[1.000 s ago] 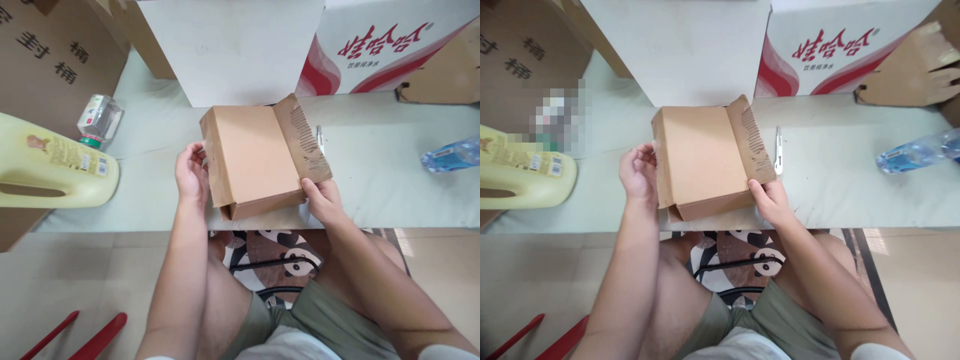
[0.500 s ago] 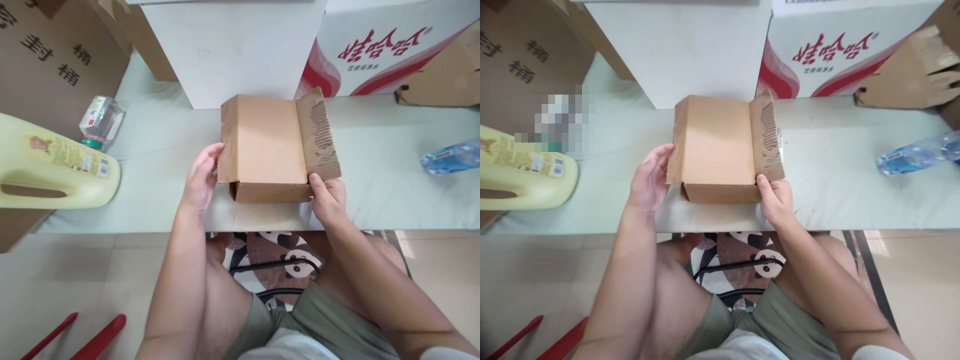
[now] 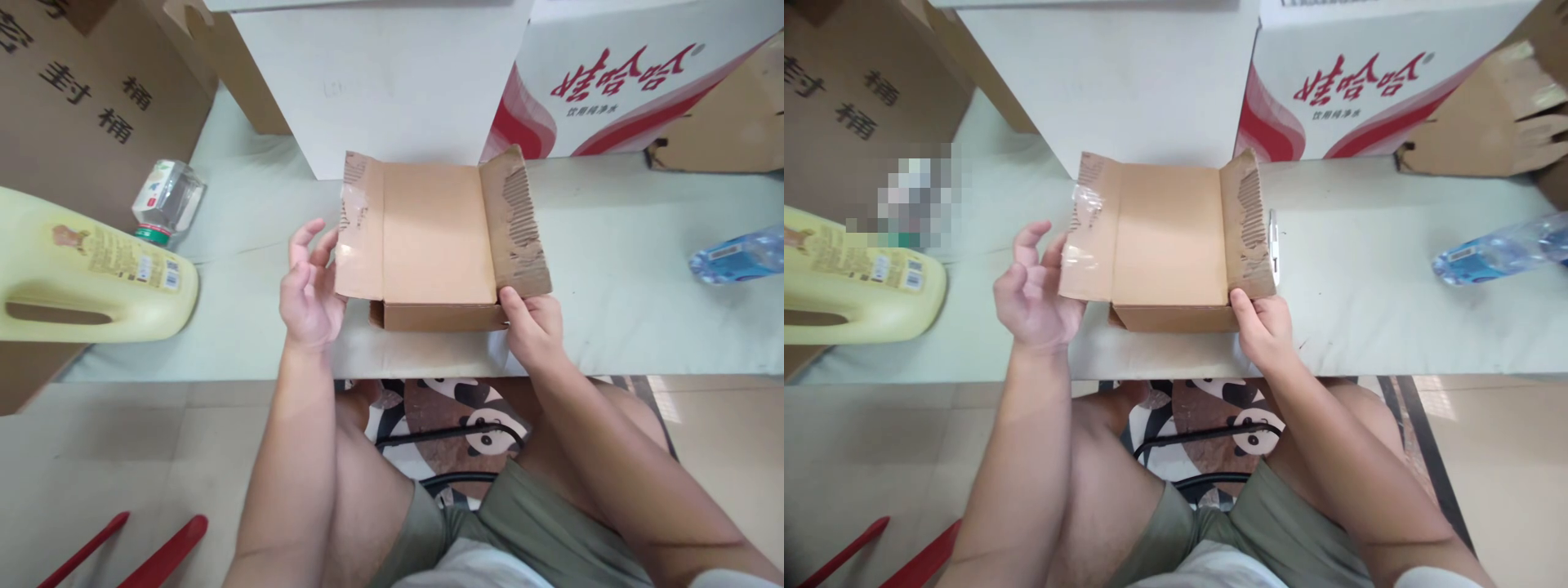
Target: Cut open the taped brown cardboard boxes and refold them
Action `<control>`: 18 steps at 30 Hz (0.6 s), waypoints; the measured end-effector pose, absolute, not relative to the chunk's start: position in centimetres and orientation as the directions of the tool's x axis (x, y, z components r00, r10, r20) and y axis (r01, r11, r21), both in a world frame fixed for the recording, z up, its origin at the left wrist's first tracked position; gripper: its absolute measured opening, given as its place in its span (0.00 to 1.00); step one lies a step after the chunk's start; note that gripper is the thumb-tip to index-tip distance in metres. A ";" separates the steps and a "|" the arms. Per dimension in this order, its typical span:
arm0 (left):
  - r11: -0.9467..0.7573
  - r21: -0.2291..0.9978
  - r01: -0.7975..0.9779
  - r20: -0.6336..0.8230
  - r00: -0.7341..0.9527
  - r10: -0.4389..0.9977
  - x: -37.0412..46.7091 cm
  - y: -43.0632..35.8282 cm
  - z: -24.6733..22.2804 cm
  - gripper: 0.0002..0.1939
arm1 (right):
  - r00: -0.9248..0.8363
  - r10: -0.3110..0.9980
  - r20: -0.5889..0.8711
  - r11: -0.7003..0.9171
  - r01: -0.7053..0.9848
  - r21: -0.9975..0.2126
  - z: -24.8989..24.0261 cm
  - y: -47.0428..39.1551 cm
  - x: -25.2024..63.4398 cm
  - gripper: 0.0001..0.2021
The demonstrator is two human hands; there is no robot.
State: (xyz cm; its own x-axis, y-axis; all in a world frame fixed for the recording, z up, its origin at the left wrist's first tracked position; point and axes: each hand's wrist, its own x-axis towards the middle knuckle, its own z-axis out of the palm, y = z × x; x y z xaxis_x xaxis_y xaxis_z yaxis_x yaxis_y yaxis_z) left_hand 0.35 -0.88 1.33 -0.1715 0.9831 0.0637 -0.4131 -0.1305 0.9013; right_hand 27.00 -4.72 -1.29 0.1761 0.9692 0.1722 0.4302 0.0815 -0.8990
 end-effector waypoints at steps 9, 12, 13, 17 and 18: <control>-0.052 0.895 -0.444 -0.014 -0.145 0.989 -0.6 -1.1 1.8 0.29 | 0.193 0.968 0.161 0.067 0.419 -0.905 -1.4 -4.8 27.0 0.29; -0.050 0.883 -0.467 -0.016 -0.136 0.991 -0.5 -1.0 1.9 0.29 | 0.189 0.969 0.159 0.066 0.423 -0.904 -1.4 -4.8 27.0 0.29; -0.038 0.877 -0.480 -0.021 -0.117 0.993 -0.4 -1.0 1.8 0.29 | 0.189 0.969 0.159 0.065 0.425 -0.903 -1.4 -4.8 26.9 0.29; 0.116 0.867 -0.485 -0.106 0.048 0.993 -0.2 -0.8 1.2 0.33 | 0.191 0.967 0.170 0.073 0.428 -0.901 -1.5 -4.7 26.9 0.30; 0.150 0.866 -0.478 -0.128 0.079 0.989 -0.1 -0.8 1.0 0.34 | 0.196 0.966 0.171 0.073 0.429 -0.901 -1.5 -4.8 26.9 0.30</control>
